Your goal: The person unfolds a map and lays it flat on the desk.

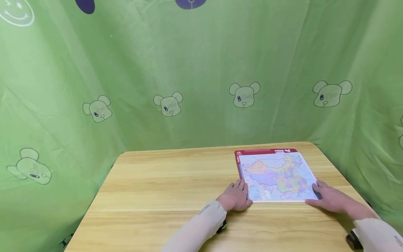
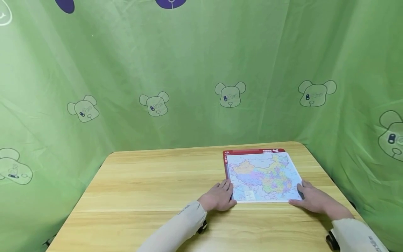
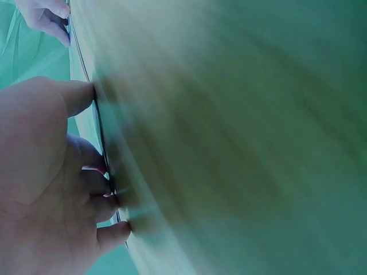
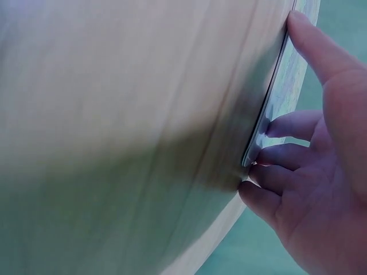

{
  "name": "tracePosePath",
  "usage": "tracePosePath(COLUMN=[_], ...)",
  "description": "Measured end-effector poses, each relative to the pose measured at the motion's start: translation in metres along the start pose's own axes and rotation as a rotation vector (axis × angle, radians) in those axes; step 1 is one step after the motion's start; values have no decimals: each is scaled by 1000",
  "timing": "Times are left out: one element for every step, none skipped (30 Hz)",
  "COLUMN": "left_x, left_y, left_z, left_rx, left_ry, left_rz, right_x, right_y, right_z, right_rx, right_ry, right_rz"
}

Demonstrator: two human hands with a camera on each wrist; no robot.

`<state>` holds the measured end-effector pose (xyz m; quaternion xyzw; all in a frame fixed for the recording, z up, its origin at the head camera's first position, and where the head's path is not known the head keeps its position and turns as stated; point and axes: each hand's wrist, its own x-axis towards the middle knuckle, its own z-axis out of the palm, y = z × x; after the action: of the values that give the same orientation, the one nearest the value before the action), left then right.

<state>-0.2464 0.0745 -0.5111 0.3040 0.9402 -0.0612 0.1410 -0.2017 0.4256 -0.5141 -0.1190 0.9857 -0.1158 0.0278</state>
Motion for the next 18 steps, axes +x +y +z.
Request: tracePosePath(left_x=[-1,-2,-4,-4,-5,-5,-5,-5,-5,-5,-6,-6,-6,-6,-7,-7,-7,-7], left_y=[0,0,0,-1,-1,-1,-2,-2,-3,-4,-4,-5,-6,-7,-7,-8,-9,-9], left_z=[-1,-2,-3,-3,-3,-3,-3,-3,-3,-3,-3,-3,-3,-3,-3,-2,-2,-1], left_rx=[-5,-8,-9,-10,-7,-7,-6,-5,-6,-11,-13,-17,-19,-20,-19,-17,-12,-7], left_ry=[1,1,1,-1,0,1,2,3,4,5,6,5,4,4,4,4,4,5], left_rz=[0,-1,-2,-3,-3,-1,0,1,3,4,4,5,5,5,5,4,4,5], right_x=[0,0,0,0,0,0,0,1,1,1,1,1,2,2,2,3,3,4], right_y=[-1,-1,-1,-2,-3,-4,-5,-7,-8,-10,-11,-12,-13,-13,-13,-13,-13,-13], right_z=[-1,-2,-2,-4,-5,-6,-7,-8,-9,-10,-10,-10,-10,-10,-9,-9,-8,-7], right_rx=[1,1,2,1,-1,-5,-9,-14,-18,-22,-25,-27,-28,-30,-33,-35,-38,-41], right_ry=[-9,-14,-23,-30,-35,-39,-42,-43,-44,-43,-41,-41,-39,-38,-37,-38,-40,-42], right_rz=[8,11,19,25,28,29,30,30,30,25,23,21,18,15,14,14,16,17])
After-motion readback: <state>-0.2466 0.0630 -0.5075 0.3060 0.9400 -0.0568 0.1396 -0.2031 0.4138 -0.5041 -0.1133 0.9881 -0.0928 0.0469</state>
